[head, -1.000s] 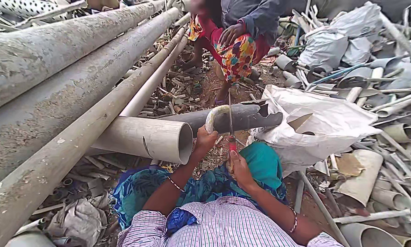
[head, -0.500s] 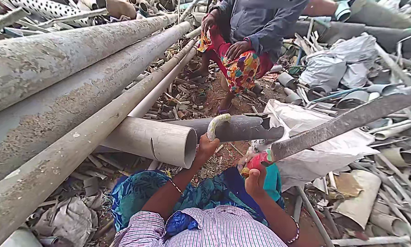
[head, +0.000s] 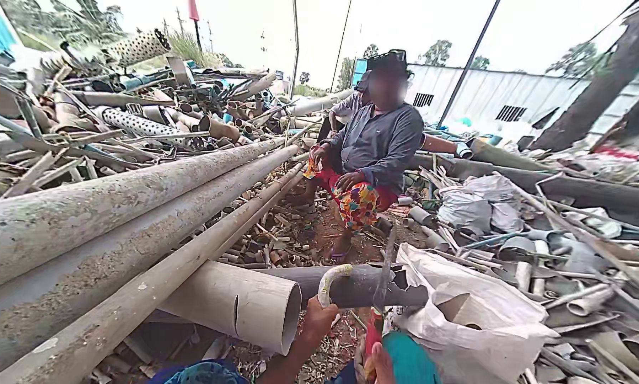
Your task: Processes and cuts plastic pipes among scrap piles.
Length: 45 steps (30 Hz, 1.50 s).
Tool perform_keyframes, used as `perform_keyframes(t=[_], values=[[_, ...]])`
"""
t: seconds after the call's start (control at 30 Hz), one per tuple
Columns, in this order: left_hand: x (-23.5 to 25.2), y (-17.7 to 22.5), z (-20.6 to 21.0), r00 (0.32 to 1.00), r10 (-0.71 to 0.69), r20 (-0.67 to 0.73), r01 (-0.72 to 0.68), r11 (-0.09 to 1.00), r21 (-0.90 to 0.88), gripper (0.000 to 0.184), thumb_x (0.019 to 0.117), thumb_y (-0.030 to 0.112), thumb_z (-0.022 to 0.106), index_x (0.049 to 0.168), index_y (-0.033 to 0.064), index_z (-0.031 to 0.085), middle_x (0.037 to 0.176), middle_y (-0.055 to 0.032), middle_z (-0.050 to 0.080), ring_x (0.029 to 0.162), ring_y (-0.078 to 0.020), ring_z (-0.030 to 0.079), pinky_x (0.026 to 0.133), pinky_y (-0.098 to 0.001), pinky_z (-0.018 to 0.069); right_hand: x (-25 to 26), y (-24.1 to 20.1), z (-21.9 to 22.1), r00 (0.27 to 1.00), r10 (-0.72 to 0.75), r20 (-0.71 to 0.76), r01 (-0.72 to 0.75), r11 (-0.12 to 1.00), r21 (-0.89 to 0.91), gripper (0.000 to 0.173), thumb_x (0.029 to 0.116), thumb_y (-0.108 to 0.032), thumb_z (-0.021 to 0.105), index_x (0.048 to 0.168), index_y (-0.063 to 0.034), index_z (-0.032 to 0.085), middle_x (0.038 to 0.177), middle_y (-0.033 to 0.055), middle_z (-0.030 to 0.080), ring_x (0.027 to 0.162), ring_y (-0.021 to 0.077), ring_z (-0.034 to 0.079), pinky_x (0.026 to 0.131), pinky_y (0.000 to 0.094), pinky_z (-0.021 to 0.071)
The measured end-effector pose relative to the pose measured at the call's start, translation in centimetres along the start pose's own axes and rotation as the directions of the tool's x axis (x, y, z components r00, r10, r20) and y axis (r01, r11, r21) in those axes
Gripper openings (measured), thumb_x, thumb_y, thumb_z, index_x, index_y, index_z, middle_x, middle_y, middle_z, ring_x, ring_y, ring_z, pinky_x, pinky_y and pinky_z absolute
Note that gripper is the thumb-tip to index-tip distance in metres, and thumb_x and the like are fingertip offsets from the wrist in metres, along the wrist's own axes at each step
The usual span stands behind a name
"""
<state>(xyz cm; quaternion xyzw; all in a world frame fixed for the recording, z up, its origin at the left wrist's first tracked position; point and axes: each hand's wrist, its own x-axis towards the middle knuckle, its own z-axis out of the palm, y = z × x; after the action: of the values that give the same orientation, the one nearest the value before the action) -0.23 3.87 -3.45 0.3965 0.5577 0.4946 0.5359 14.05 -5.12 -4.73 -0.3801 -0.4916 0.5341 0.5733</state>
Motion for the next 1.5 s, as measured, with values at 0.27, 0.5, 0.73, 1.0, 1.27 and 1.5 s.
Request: perform_keyframes(t=[0.27, 0.5, 0.73, 1.0, 1.27, 1.5], values=[[-0.4, 0.4, -0.5, 0.998, -0.062, 0.026, 0.063, 0.997, -0.043, 0.008, 0.0885, -0.006, 0.061, 0.089, -0.0009, 0.055, 0.063, 0.0018, 0.049, 0.050, -0.0044, 0.046, 0.050, -0.0210, 0.0411, 1.0, -2.9, -0.2, 0.874, -0.464, 0.148, 0.473, 0.880, -0.036, 0.037, 0.0967, -0.066, 0.045, 0.099, -0.0342, 0.064, 0.072, -0.0226, 0.056, 0.061, -0.0145, 0.050, 0.055, 0.0059, 0.0403], [-0.5, 0.4, -0.5, 0.960, -0.275, 0.060, 0.275, 0.961, -0.008, 0.009, 0.0942, -0.001, 0.063, 0.096, -0.0016, 0.054, 0.061, 0.0014, 0.049, 0.043, -0.0033, 0.042, 0.042, -0.0180, 0.0356, -0.3, -2.1, 0.1, 0.793, 0.587, 0.164, -0.608, 0.746, 0.273, 0.061, 0.1069, -0.056, 0.010, 0.081, -0.0161, 0.049, 0.047, -0.0086, 0.040, 0.032, -0.0005, 0.034, 0.033, 0.0141, 0.0304], [-0.3, 1.1, -0.3, 0.949, -0.302, 0.086, 0.301, 0.953, 0.020, 0.010, 0.0949, 0.001, 0.064, 0.098, -0.0004, 0.054, 0.060, 0.0014, 0.049, 0.042, -0.0030, 0.042, 0.039, -0.0171, 0.0344, 0.7, -1.2, -0.6, 0.999, 0.033, -0.017, -0.027, 0.959, 0.283, 0.053, 0.0989, -0.067, 0.040, 0.085, -0.0193, 0.058, 0.060, -0.0120, 0.056, 0.041, -0.0044, 0.044, 0.040, 0.0123, 0.0369], [0.2, -0.2, -0.9, 0.950, -0.294, 0.106, 0.288, 0.955, 0.069, 0.013, 0.0957, 0.007, 0.068, 0.095, 0.0028, 0.055, 0.059, 0.0021, 0.048, 0.042, -0.0018, 0.040, 0.040, -0.0159, 0.0337, 0.6, -2.4, -1.0, 0.998, -0.055, -0.006, 0.056, 0.998, 0.036, 0.051, 0.0973, -0.068, 0.041, 0.091, -0.0207, 0.057, 0.066, -0.0155, 0.057, 0.047, -0.0053, 0.047, 0.043, 0.0126, 0.0396], [0.7, -0.3, -1.0, 0.952, -0.284, 0.110, 0.270, 0.954, 0.128, 0.015, 0.0961, 0.009, 0.069, 0.090, 0.0031, 0.056, 0.059, 0.0019, 0.049, 0.042, -0.0025, 0.040, 0.041, -0.0172, 0.0337, -0.6, -1.8, -0.1, 0.917, 0.399, 0.006, -0.399, 0.917, -0.022, 0.047, 0.1117, -0.031, 0.011, 0.096, -0.0102, 0.050, 0.055, -0.0094, 0.046, 0.038, -0.0029, 0.037, 0.036, 0.0121, 0.0327], [-0.4, 0.3, -0.3, 0.957, -0.264, 0.119, 0.256, 0.964, 0.076, 0.024, 0.1011, 0.019, 0.065, 0.113, -0.0010, 0.058, 0.067, -0.0018, 0.054, 0.046, -0.0050, 0.045, 0.045, -0.0191, 0.0385, 0.1, -0.5, -0.8, 0.989, 0.148, -0.027, -0.150, 0.983, -0.102, 0.036, 0.1120, -0.034, 0.019, 0.104, -0.0105, 0.045, 0.061, -0.0118, 0.047, 0.042, -0.0035, 0.041, 0.041, 0.0123, 0.0393]])
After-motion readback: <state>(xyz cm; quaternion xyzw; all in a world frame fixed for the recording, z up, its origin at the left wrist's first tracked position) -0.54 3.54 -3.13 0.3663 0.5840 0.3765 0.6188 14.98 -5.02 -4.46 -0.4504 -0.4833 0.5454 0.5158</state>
